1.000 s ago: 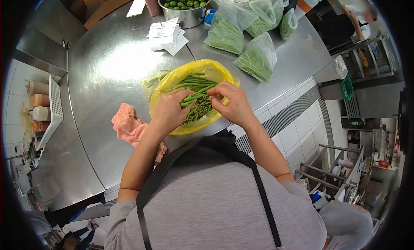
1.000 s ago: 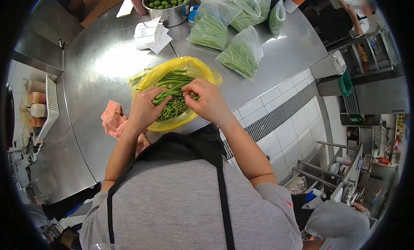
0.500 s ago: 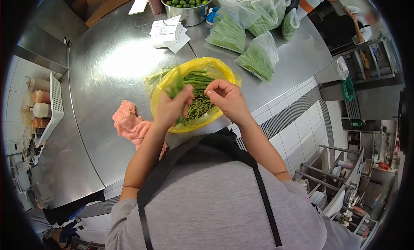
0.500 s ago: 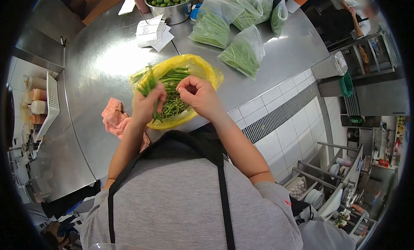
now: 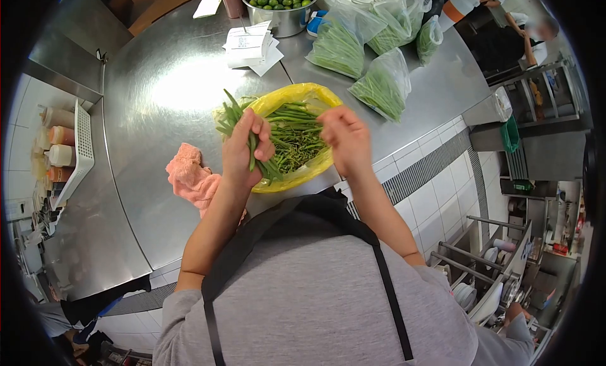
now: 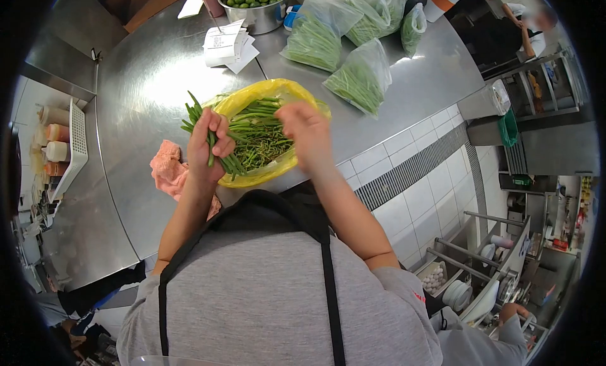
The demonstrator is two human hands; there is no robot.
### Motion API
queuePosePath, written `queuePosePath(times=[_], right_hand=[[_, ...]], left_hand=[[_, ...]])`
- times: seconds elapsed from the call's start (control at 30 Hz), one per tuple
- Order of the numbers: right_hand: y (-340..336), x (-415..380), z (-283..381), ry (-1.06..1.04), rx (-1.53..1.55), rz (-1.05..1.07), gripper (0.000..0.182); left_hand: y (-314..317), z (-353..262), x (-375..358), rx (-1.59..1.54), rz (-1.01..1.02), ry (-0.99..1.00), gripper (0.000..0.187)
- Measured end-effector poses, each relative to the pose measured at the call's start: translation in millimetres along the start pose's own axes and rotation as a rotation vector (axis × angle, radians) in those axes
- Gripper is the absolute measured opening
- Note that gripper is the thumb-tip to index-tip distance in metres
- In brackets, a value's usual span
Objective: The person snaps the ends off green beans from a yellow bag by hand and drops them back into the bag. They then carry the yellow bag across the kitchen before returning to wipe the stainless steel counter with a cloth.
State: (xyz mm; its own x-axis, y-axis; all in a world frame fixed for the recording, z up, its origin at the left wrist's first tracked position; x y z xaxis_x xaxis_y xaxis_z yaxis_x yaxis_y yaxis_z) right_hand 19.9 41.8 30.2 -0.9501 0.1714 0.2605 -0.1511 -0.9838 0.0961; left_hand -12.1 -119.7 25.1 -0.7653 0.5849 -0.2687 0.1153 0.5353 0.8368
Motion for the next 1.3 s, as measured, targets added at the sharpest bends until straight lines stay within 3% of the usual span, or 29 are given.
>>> queuePosePath(times=[0.07, 0.1, 0.13, 0.2, 0.23, 0.3, 0.47, 0.53, 0.63, 0.7, 0.8, 1.0, 1.17, 1.27, 1.3], right_hand=[[-27.7, 13.7, -3.8, -0.017, 0.097, -0.142, 0.005], [-28.1, 17.7, 1.8, -0.126, -0.133, -0.032, 0.007], [-32.8, 16.3, -1.7, -0.126, -0.136, -0.035, 0.007], [-22.1, 12.3, -6.5, -0.284, -0.851, 0.318, 0.011], [-24.8, 12.6, -15.3, -0.288, -0.854, 0.318, 0.011], [-19.1, 9.7, -18.9, -0.532, -1.158, 0.361, 0.012], [-16.3, 13.3, -6.9, -0.489, -1.097, 0.418, 0.007], [-12.7, 13.1, 18.4, -0.47, -1.032, 0.398, 0.006], [-12.7, 12.6, 38.8, -0.459, -0.957, 0.356, 0.006], [-7.9, 10.7, 34.4, -0.409, -0.927, 0.458, 0.007], [-21.5, 16.3, 2.8, -0.253, -0.985, 0.4, 0.009], [-20.8, 17.2, -42.1, -0.358, -1.273, 0.43, 0.008], [-17.4, 20.6, -40.3, -0.334, -1.215, 0.461, 0.006], [-5.8, 20.2, -10.9, -0.395, -1.095, 0.46, 0.007], [1.1, 18.1, 3.7, -0.457, -1.025, 0.452, 0.007]], left_hand=[[-4.4, -7.7, -1.9, 0.103, -0.065, 0.042, 0.028], [-7.4, -13.1, -2.7, 0.207, -0.13, 0.082, 0.028], [-8.0, -13.6, -2.8, 0.206, -0.128, 0.08, 0.028], [-16.1, -17.4, -3.8, 0.424, -0.314, 0.092, 0.028], [-15.4, -17.0, -2.3, 0.423, -0.311, 0.095, 0.028], [-19.0, -9.9, -1.3, 0.328, -0.34, 0.04, 0.027], [-13.2, -5.7, -3.4, 0.354, -0.314, -0.015, 0.02], [-8.6, -11.6, -2.5, 0.644, -0.288, 0.071, 0.018], [4.2, -15.7, -1.4, 0.799, -0.292, 0.109, 0.017], [8.2, -17.2, 1.9, 0.762, -0.275, 0.123, 0.017], [10.3, -19.2, 0.9, 0.696, -0.265, 0.134, 0.016], [-2.4, -19.7, -6.7, 0.691, -0.285, 0.118, 0.017], [-11.4, -22.1, -13.4, 0.67, -0.341, 0.098, 0.013], [-16.2, -23.9, -14.0, 0.899, -0.415, 0.105, 0.014], [2.1, -28.4, -17.4, 1.152, -0.362, 0.296, 0.014]])
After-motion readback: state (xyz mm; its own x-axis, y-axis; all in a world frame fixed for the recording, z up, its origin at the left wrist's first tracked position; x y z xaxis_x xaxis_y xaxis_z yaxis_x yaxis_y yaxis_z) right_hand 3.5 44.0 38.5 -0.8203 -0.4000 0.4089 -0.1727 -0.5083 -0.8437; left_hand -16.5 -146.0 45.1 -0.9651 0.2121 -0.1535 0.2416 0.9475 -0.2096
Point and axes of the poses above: each hand's wrist, its own x-axis towards the middle knuckle, its own y-axis out of the palm, z = x × y, the point moved 7 cm from there along x, towards the middle knuckle, and after that the axes turned 14 degrees about -y, right-handed, at the moved point
